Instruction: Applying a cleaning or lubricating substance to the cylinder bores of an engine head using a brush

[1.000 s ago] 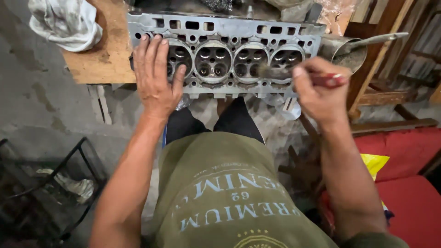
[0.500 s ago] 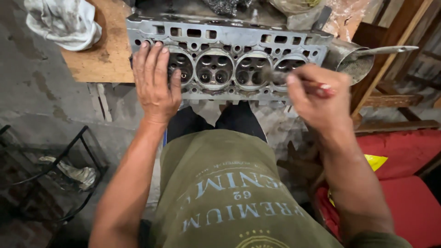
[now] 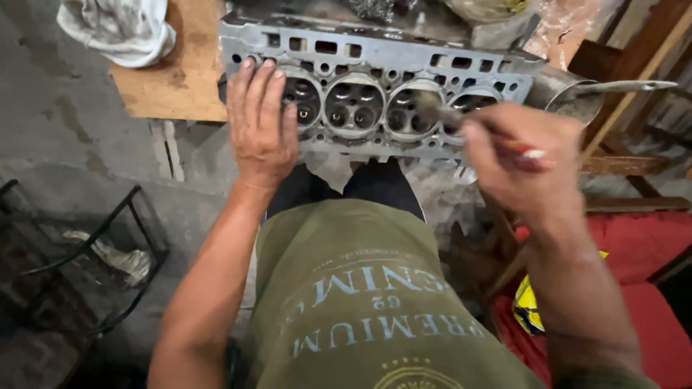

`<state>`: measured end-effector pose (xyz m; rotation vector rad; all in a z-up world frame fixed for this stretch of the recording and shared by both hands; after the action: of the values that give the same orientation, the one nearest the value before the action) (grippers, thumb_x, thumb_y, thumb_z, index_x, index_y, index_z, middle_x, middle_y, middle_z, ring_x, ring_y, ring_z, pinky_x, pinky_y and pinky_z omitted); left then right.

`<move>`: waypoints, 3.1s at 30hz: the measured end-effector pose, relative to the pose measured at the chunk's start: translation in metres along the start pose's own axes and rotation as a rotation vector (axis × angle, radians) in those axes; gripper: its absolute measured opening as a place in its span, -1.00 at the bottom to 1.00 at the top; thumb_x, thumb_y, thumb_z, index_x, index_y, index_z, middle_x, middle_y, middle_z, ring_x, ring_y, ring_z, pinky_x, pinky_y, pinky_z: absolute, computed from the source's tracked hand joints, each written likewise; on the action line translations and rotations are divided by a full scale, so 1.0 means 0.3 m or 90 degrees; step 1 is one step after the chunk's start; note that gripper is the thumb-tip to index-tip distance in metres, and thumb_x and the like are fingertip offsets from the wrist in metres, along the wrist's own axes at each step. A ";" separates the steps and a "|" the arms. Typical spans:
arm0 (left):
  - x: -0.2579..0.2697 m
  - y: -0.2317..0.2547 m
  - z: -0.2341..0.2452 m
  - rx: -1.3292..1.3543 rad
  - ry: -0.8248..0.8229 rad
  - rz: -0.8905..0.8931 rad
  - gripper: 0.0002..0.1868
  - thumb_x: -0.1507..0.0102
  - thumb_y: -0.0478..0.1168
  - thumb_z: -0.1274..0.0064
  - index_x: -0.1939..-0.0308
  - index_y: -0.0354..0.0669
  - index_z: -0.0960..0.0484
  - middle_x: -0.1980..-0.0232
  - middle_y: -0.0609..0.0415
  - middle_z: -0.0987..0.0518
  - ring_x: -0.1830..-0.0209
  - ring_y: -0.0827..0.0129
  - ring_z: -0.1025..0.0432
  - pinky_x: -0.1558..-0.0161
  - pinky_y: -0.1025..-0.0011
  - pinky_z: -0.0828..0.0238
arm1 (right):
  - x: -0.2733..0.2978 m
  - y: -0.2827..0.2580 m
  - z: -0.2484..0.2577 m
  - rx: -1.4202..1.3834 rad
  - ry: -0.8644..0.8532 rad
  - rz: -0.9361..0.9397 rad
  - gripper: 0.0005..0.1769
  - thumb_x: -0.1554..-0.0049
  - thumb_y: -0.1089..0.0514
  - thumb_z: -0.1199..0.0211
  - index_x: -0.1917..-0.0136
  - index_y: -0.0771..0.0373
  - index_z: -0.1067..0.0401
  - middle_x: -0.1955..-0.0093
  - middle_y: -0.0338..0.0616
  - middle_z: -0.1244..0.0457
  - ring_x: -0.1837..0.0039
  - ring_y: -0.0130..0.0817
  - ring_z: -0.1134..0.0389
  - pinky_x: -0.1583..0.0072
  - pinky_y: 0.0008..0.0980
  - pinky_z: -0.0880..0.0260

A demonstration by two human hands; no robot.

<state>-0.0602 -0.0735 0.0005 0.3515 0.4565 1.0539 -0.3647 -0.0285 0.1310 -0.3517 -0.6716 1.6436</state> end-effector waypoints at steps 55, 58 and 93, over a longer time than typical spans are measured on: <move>0.017 -0.086 0.120 0.203 0.096 0.077 -0.60 -0.51 -0.23 0.16 -0.37 -0.41 -0.31 -0.37 -0.32 -0.39 -0.43 -0.21 -0.30 -0.50 -0.05 -0.32 | 0.262 -0.057 -0.037 -0.081 0.321 -0.135 -0.86 -0.20 0.36 -0.20 0.02 0.55 -0.43 0.15 0.19 -0.36 0.19 -0.13 -0.41 0.12 -0.27 -0.45; -0.020 -0.087 0.062 0.139 0.059 0.070 -0.53 -0.49 -0.22 0.06 -0.44 -0.27 -0.22 -0.49 -0.21 -0.28 -0.55 -0.10 -0.19 -0.63 -0.09 -0.13 | 0.274 -0.038 -0.058 -0.141 0.325 -0.242 -0.86 -0.21 0.33 -0.21 0.01 0.50 -0.45 0.12 0.08 -0.33 0.14 -0.24 -0.34 0.04 -0.36 -0.34; -0.045 -0.079 0.011 0.033 -0.013 0.139 -0.53 -0.59 -0.08 0.23 -0.55 -0.08 -0.15 -0.60 0.00 -0.15 -0.67 0.08 -0.01 -0.70 0.07 -0.06 | -0.088 -0.033 -0.184 -0.300 0.136 0.086 -0.97 -0.26 0.46 -0.24 0.02 0.51 -0.49 0.19 0.14 -0.40 0.29 -0.30 -0.41 0.33 -0.51 -0.43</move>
<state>-0.0464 -0.0965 -0.0058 0.4650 0.4343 1.2504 -0.3200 -0.0409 0.0899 -0.9167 -0.8838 1.5332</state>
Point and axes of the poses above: each hand's wrist, its own x-axis away from the middle knuckle, its own z-axis out of the back of the hand, y = z × x, the point moved 5 cm from there along -x, towards the middle knuckle
